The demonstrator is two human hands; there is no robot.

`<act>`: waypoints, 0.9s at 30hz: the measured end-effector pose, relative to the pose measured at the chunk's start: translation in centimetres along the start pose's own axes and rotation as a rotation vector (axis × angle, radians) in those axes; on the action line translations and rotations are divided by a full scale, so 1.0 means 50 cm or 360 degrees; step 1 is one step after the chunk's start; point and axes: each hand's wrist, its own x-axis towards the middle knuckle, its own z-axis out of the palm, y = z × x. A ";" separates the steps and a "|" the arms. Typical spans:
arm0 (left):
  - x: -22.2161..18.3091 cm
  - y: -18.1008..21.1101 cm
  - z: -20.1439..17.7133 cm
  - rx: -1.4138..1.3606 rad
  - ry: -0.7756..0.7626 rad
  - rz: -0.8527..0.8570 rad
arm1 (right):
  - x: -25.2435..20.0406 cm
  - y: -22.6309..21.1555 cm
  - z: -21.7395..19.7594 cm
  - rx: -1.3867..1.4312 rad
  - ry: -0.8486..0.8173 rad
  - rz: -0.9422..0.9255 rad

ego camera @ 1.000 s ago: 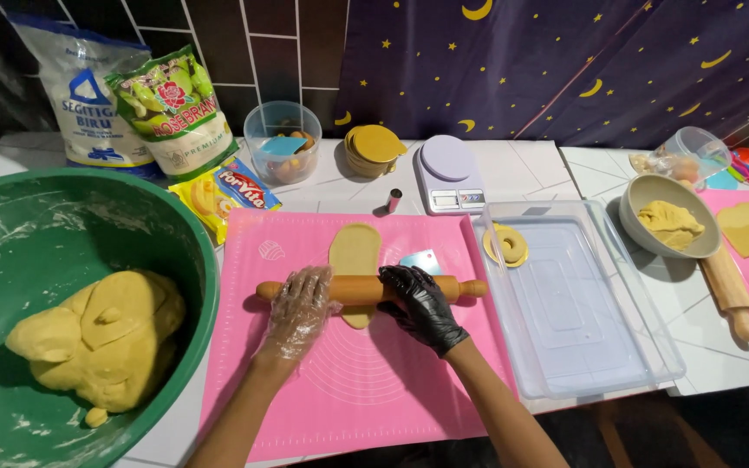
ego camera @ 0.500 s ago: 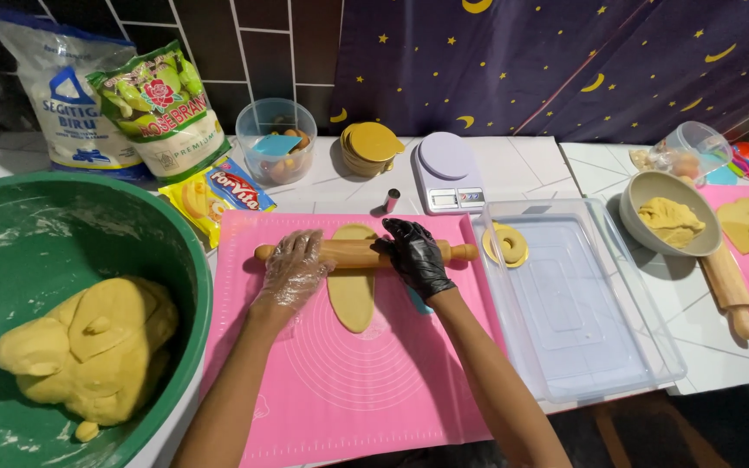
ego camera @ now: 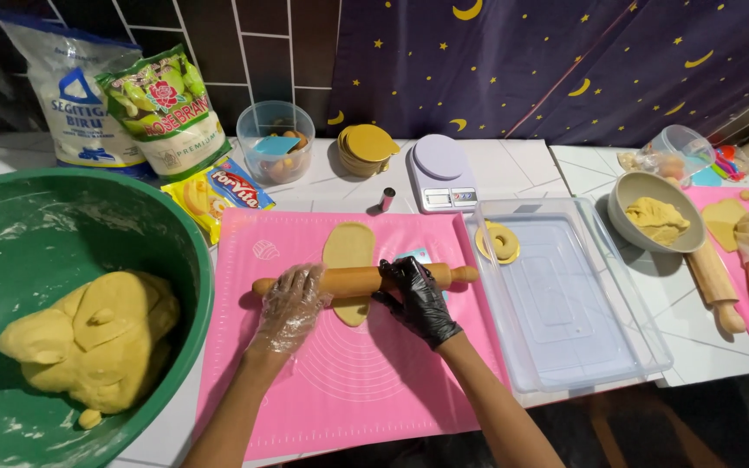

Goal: Rolling out a piece of dough on a silicone mat with a rolling pin and then cutting it into a specific shape using a hand scraper.

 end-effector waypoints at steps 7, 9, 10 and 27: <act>-0.051 0.033 -0.035 -0.0046 0.0013 -0.0008 | -0.041 -0.014 0.003 -0.0320 -0.0064 -0.0106; -0.064 0.036 -0.022 0.0029 0.0253 0.0075 | -0.057 -0.015 0.004 -0.0342 -0.0161 -0.0020; -0.071 0.041 -0.020 0.0030 0.0256 0.0074 | -0.063 -0.014 0.006 -0.0344 -0.0161 -0.0023; 0.008 0.049 -0.084 -0.0215 -0.0242 -0.0328 | -0.007 -0.047 -0.025 -0.0395 -0.0286 0.0068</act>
